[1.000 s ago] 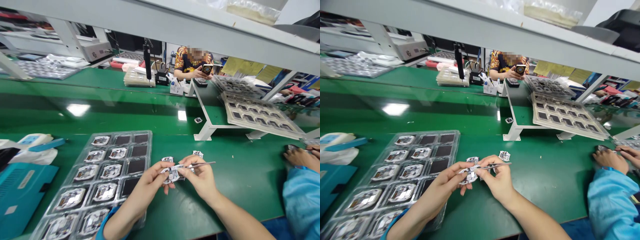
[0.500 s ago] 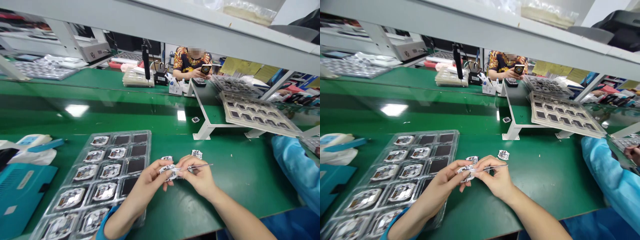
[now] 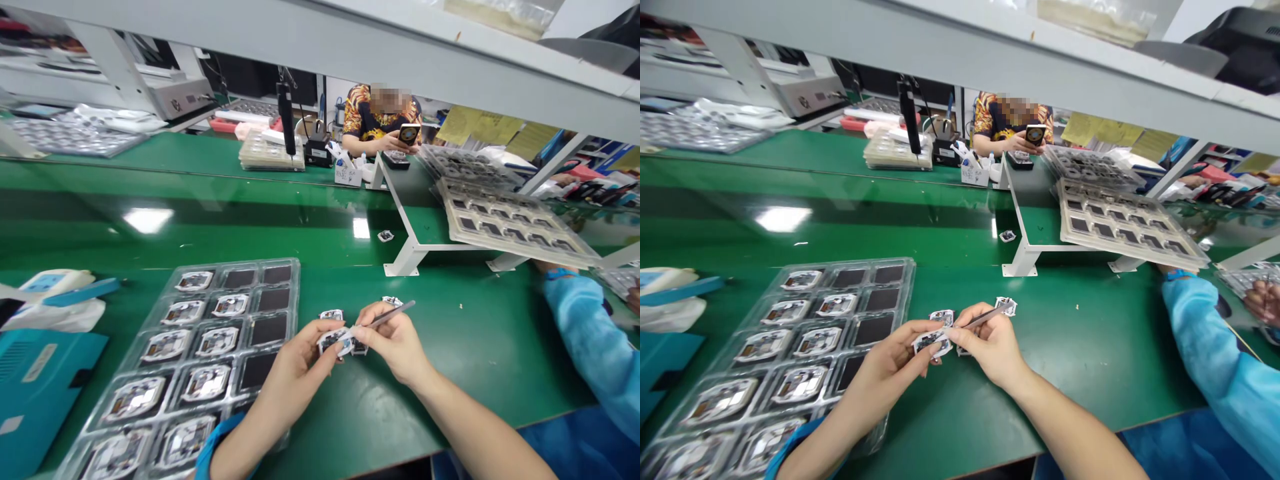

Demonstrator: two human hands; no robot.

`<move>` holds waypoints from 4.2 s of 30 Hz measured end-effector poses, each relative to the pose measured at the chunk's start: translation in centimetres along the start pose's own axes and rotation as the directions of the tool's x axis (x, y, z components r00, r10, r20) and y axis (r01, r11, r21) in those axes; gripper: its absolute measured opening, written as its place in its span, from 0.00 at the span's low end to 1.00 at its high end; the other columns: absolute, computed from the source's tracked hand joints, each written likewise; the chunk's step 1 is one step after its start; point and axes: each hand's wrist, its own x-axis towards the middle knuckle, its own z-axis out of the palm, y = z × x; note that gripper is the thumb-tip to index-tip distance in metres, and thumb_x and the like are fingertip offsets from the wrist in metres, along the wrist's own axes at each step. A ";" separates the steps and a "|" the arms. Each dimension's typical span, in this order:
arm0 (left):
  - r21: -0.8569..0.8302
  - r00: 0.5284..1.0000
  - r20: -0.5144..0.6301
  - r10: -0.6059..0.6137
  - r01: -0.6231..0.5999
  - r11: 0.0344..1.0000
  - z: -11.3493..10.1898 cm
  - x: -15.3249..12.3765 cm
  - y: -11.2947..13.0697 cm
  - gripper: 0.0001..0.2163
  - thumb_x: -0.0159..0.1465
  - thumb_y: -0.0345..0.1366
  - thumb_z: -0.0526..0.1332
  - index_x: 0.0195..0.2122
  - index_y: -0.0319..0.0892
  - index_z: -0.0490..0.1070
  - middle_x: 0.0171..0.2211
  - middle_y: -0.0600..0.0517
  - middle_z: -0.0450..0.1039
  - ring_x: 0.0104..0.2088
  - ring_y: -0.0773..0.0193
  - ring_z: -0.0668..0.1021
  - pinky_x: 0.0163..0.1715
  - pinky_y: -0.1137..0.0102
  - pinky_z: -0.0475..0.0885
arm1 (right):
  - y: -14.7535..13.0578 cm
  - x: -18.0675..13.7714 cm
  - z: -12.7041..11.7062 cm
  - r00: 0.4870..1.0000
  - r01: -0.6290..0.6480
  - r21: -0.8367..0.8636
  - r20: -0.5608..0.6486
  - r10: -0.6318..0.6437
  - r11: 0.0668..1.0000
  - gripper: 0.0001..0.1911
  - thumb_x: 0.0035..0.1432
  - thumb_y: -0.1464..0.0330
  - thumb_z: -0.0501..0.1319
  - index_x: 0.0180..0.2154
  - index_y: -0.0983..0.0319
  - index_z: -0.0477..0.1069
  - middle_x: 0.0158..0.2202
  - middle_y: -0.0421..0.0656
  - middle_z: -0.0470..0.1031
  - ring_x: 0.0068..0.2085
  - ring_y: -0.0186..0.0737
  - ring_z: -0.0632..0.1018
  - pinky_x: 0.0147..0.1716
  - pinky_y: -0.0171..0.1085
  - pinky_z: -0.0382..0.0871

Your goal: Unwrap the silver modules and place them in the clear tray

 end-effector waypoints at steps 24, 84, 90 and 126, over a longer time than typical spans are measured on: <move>0.067 0.997 0.065 0.031 -0.035 0.997 -0.4 0.1 -1.4 0.15 0.62 0.40 0.62 0.48 0.39 0.72 0.32 0.50 0.76 0.31 0.61 0.76 0.34 0.68 0.72 | -0.4 0.1 -0.2 0.998 0.056 -0.098 0.000 -0.056 0.994 0.18 0.48 0.61 0.74 0.29 0.62 0.68 0.29 0.38 0.72 0.29 0.31 0.73 0.29 0.31 0.69; -0.100 0.996 0.071 -0.060 0.067 0.993 -0.2 -0.1 -1.1 0.12 0.64 0.39 0.60 0.46 0.42 0.74 0.32 0.51 0.74 0.30 0.62 0.73 0.30 0.68 0.68 | 0.7 0.0 -0.3 0.999 0.005 -0.115 -0.039 -0.010 0.993 0.19 0.48 0.56 0.73 0.30 0.61 0.71 0.30 0.41 0.77 0.32 0.34 0.76 0.33 0.34 0.71; -0.088 0.993 0.107 -0.046 0.055 0.995 -0.3 0.1 -1.1 0.13 0.62 0.39 0.62 0.48 0.42 0.73 0.30 0.52 0.73 0.29 0.63 0.74 0.29 0.69 0.68 | 0.6 0.1 -0.1 0.999 -0.010 -0.071 -0.045 0.007 0.997 0.18 0.44 0.59 0.76 0.29 0.62 0.71 0.30 0.41 0.79 0.32 0.35 0.78 0.32 0.33 0.71; -0.140 0.998 0.021 -0.058 0.061 0.988 -0.3 0.0 -1.2 0.17 0.64 0.46 0.61 0.45 0.37 0.73 0.25 0.53 0.72 0.26 0.64 0.72 0.25 0.71 0.65 | 0.8 -0.2 -0.1 0.987 0.144 -0.144 -0.046 -0.152 0.979 0.13 0.48 0.61 0.75 0.31 0.60 0.77 0.32 0.42 0.81 0.32 0.36 0.79 0.31 0.34 0.74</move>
